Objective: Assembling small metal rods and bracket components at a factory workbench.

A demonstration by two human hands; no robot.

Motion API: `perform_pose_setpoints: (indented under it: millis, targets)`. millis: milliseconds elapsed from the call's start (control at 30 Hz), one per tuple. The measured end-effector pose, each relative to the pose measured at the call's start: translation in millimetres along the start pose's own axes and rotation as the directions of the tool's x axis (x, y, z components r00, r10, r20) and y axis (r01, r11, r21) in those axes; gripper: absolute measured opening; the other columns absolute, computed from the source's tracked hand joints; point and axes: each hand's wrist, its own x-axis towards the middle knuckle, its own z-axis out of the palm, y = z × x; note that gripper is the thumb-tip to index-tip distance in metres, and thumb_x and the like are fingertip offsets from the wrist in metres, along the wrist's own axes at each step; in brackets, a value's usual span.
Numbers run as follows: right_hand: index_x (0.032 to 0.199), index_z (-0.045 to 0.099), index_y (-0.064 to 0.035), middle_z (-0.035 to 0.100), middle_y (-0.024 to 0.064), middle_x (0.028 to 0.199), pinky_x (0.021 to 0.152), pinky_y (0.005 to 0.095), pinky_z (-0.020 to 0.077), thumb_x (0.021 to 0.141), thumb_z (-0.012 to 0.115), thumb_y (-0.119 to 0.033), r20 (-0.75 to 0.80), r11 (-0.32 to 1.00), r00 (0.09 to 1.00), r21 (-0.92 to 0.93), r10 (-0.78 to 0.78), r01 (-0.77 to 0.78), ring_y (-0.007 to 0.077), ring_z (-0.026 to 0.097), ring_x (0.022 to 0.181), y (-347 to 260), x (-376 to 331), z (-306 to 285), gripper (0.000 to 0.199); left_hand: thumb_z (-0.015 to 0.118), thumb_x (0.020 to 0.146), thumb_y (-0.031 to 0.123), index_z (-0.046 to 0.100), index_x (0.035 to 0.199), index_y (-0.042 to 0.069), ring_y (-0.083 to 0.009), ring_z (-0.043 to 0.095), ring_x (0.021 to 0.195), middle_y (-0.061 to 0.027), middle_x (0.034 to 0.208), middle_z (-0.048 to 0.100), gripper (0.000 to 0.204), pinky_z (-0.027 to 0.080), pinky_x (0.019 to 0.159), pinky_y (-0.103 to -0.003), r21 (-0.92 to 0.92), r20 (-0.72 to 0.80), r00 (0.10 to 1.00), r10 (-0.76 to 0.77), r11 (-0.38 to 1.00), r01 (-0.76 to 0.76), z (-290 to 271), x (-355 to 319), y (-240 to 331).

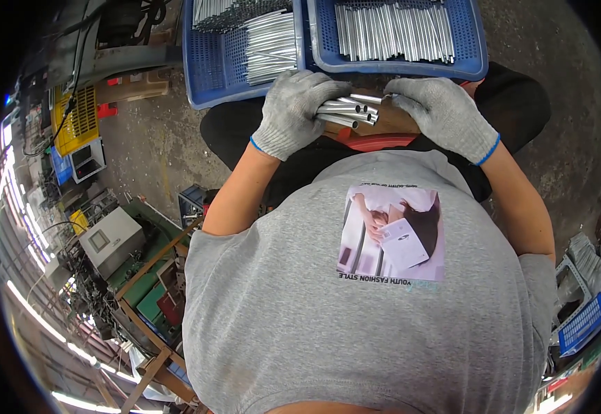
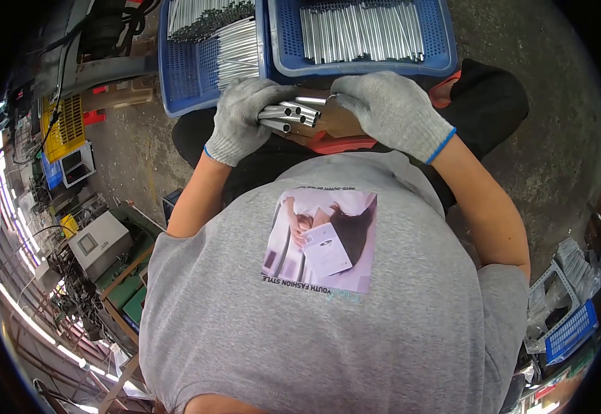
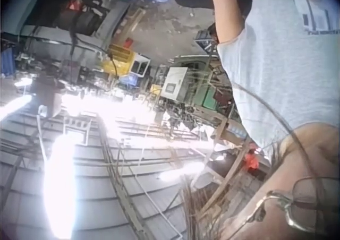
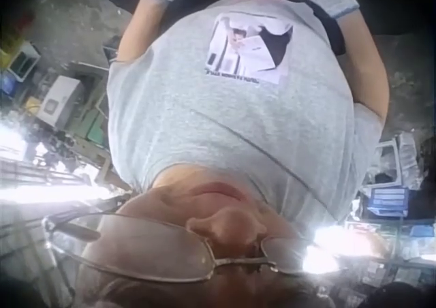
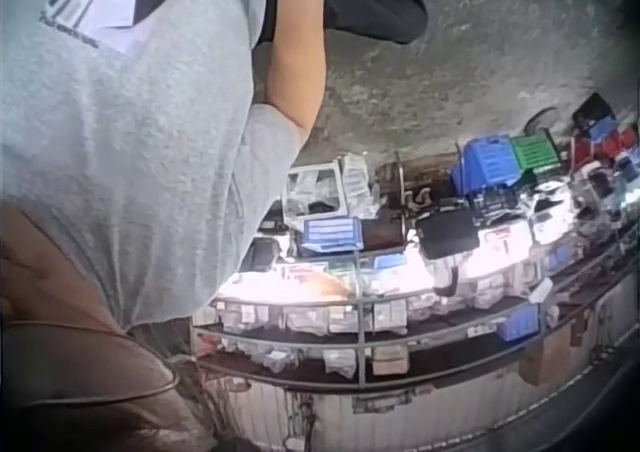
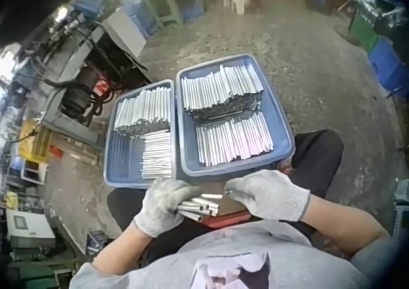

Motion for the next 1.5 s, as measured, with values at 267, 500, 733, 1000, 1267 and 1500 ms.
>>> perform_pose_setpoints:
  millis: [267, 500, 733, 1000, 1267, 1500]
  targets:
    - [0.11, 0.07, -0.001, 0.072, 0.0185, 0.098, 0.082, 0.039, 0.055, 0.094, 0.063, -0.016, 0.069, 0.995, 0.994, 0.047, 0.088, -0.092, 0.0341, 0.07, 0.091, -14.1, -6.9, 2.9, 0.023, 0.072, 0.071, 0.009, 0.072, 0.108, 0.014, -0.0266, 0.066, 0.09, -0.0042, 0.094, 0.07, 0.037, 0.048, 0.076, -0.039, 0.051, 0.008, 0.999, -0.045, 0.998, 0.045, 3.2, -5.2, 3.4]
    - [0.111, 0.072, -0.0091, 0.072, 0.0159, 0.091, 0.079, 0.0438, 0.0565, 0.096, 0.06, -0.02, -0.04, 0.999, 0.998, 0.022, -0.037, 0.038, 0.0324, 0.071, 0.084, 4.7, -0.7, 9.3, 0.022, 0.079, 0.066, 0.017, 0.071, 0.107, 0.017, -0.0226, 0.065, 0.088, -0.0004, 0.092, 0.068, 0.042, 0.046, 0.076, -0.039, 0.029, -0.022, 1.0, -0.017, 0.999, 0.017, 3.8, -5.7, 0.3]
    - [0.11, 0.07, 0.0, 0.072, 0.0197, 0.098, 0.081, 0.0386, 0.0556, 0.094, 0.063, -0.013, 0.056, 0.998, 0.997, 0.01, 0.054, -0.055, 0.0348, 0.071, 0.089, -13.0, -9.5, 9.6, 0.022, 0.081, 0.066, 0.021, 0.071, 0.107, 0.017, -0.0228, 0.065, 0.087, -0.0002, 0.092, 0.068, 0.043, 0.046, 0.076, -0.039, 0.045, -0.04, 0.999, -0.009, 0.999, 0.011, 7.1, -9.2, -1.5]
    - [0.114, 0.069, 0.0009, 0.072, 0.021, 0.102, 0.084, 0.0362, 0.0554, 0.095, 0.063, -0.013, -0.001, 0.995, 1.0, 0.098, -0.021, 0.021, 0.0306, 0.071, 0.094, 1.7, -0.5, 7.3, 0.024, 0.082, 0.065, 0.025, 0.071, 0.108, 0.017, -0.0226, 0.065, 0.089, -0.0004, 0.094, 0.069, 0.045, 0.046, 0.077, -0.038, 0.028, -0.06, 0.998, 0.009, 1.0, -0.007, 3.7, -6.6, -1.3]
    - [0.115, 0.068, 0.0035, 0.073, 0.0203, 0.104, 0.087, 0.0346, 0.0542, 0.095, 0.063, -0.012, 0.114, 0.954, 0.988, 0.27, 0.101, -0.128, 0.0287, 0.071, 0.096, -15.1, -2.9, 11.5, 0.026, 0.082, 0.068, 0.023, 0.071, 0.107, 0.017, -0.0228, 0.066, 0.09, -0.0006, 0.094, 0.069, 0.041, 0.047, 0.079, -0.038, 0.027, -0.041, 0.998, -0.047, 0.998, 0.048, 5.4, -13.9, -2.4]
    - [0.115, 0.068, 0.004, 0.072, 0.0209, 0.106, 0.089, 0.0358, 0.0522, 0.094, 0.061, -0.01, 0.052, 0.932, 0.998, 0.359, 0.038, -0.054, 0.0303, 0.07, 0.1, 3.3, 9.8, 14.1, 0.026, 0.076, 0.072, 0.011, 0.071, 0.108, 0.017, -0.0238, 0.067, 0.09, -0.0022, 0.091, 0.07, 0.037, 0.048, 0.081, -0.039, 0.047, -0.065, 0.988, -0.143, 0.988, 0.146, -0.7, -29.0, -33.5]
